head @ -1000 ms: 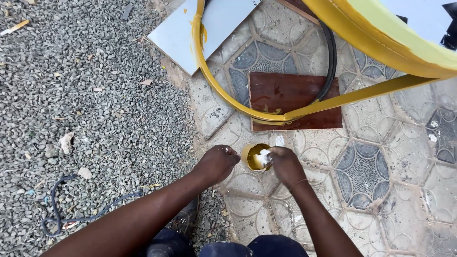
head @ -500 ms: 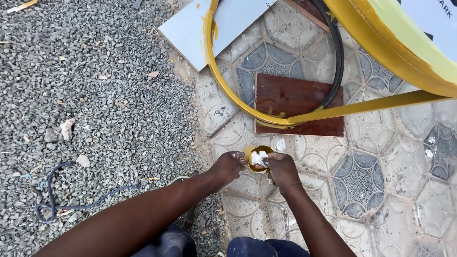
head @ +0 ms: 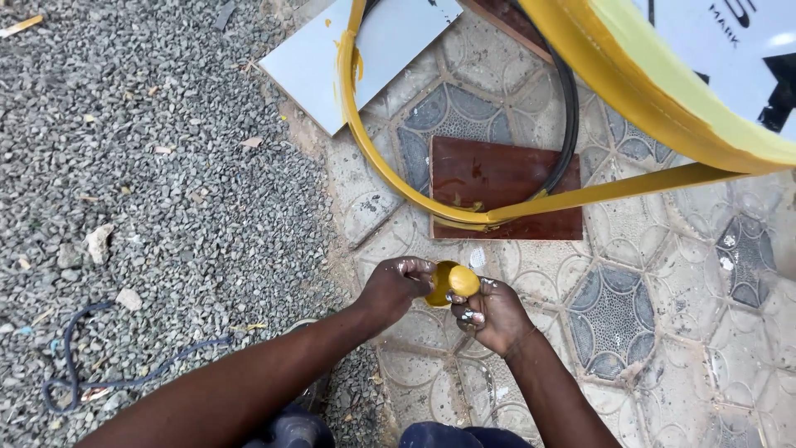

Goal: Painting a circular metal table frame with yellow paint using a small cloth

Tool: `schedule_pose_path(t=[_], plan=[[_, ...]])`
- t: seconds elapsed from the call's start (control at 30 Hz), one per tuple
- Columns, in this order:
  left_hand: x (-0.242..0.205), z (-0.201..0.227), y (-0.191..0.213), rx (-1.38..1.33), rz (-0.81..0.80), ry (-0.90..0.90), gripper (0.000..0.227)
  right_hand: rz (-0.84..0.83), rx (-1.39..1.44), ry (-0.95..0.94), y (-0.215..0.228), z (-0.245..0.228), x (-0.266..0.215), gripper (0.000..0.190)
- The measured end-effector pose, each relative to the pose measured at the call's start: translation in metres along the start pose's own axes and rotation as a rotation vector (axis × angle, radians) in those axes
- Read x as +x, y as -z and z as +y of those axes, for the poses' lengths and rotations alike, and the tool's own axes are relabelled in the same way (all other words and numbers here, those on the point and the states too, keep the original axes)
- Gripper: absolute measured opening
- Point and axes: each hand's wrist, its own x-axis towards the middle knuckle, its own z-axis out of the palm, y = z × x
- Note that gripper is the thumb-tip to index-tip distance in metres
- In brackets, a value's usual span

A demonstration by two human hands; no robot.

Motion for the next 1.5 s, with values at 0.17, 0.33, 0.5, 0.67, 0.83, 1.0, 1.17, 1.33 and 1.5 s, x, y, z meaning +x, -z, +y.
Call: schedule_pose_path(t=[0.17,0.33,0.5,0.67,0.83,1.0,1.17,1.33,1.5], plan=[[-0.036,0.053,-0.005,-0.048,0.13,0.028,0.026,0.046,-0.077,0.061,0.022,0.001,-0.002,0.015],[0.021,-0.014,0.012,0.084,0.245,0.129,0.024,0.171,-0.209,0.102,0.02,0.015,0.007,0.012],[0.02,-0.026,0.017,-0.128,0.219,0.154,0.031,0.263,-0.322,0.133,-0.005,0.02,0.009,0.024],[0.012,-0.025,0.022,-0.204,0.141,0.139,0.035,0.185,-0.279,0.099,0.041,0.031,0.05,0.025],[0.004,-0.021,0.026,-0.253,0.078,0.128,0.038,0.125,-0.157,0.065,0.018,0.009,0.029,0.01],[-0.008,-0.005,0.021,-0.297,0.001,0.112,0.041,0.077,-0.008,0.02,0.025,0.012,0.023,0.01],[-0.046,0.044,-0.007,-0.289,-0.086,-0.081,0.033,-0.06,0.084,-0.024,-0.013,-0.001,-0.01,0.012],[-0.06,0.057,-0.019,-0.325,-0.197,-0.185,0.042,-0.086,0.119,-0.035,-0.009,0.001,-0.014,0.015],[-0.043,0.042,-0.023,-0.309,-0.272,-0.278,0.04,-0.116,0.14,-0.034,-0.026,-0.001,-0.029,0.015]])
